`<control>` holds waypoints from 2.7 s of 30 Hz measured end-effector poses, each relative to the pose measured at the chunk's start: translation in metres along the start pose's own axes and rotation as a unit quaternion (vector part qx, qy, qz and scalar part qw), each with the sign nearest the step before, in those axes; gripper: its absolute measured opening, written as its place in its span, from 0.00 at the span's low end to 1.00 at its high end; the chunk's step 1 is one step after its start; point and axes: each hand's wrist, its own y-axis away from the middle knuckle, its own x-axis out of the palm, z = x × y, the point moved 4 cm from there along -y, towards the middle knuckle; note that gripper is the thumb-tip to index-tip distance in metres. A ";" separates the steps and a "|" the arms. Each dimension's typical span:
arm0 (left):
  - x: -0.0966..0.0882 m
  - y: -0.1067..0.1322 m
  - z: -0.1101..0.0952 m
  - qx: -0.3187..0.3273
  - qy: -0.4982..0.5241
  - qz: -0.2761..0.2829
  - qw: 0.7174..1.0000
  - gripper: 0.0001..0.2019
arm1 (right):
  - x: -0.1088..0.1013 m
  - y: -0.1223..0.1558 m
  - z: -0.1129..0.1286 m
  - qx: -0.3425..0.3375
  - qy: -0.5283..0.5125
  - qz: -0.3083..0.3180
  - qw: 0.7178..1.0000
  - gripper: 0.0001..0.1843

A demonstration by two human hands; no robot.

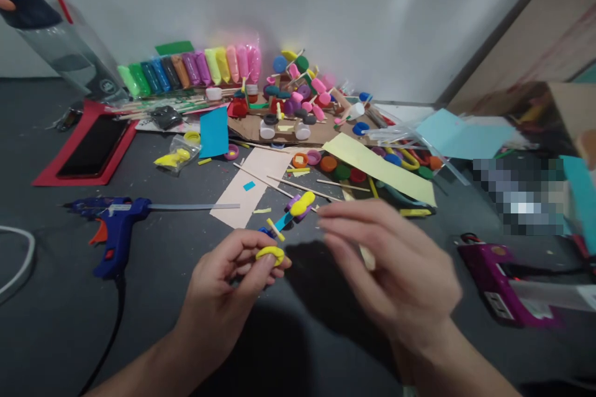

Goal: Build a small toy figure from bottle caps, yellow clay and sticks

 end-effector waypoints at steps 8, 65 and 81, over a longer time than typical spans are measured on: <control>0.002 -0.009 0.001 -0.029 0.100 -0.038 0.994 0.07 | -0.047 0.007 -0.058 0.127 0.247 0.109 0.954 0.09; -0.021 -0.022 0.013 -0.028 0.119 -0.144 0.982 0.14 | -0.051 0.021 -0.164 0.253 0.400 0.132 0.871 0.06; 0.001 -0.020 0.008 -0.112 0.285 0.112 0.945 0.11 | -0.034 0.019 -0.091 0.159 -0.091 0.053 0.982 0.15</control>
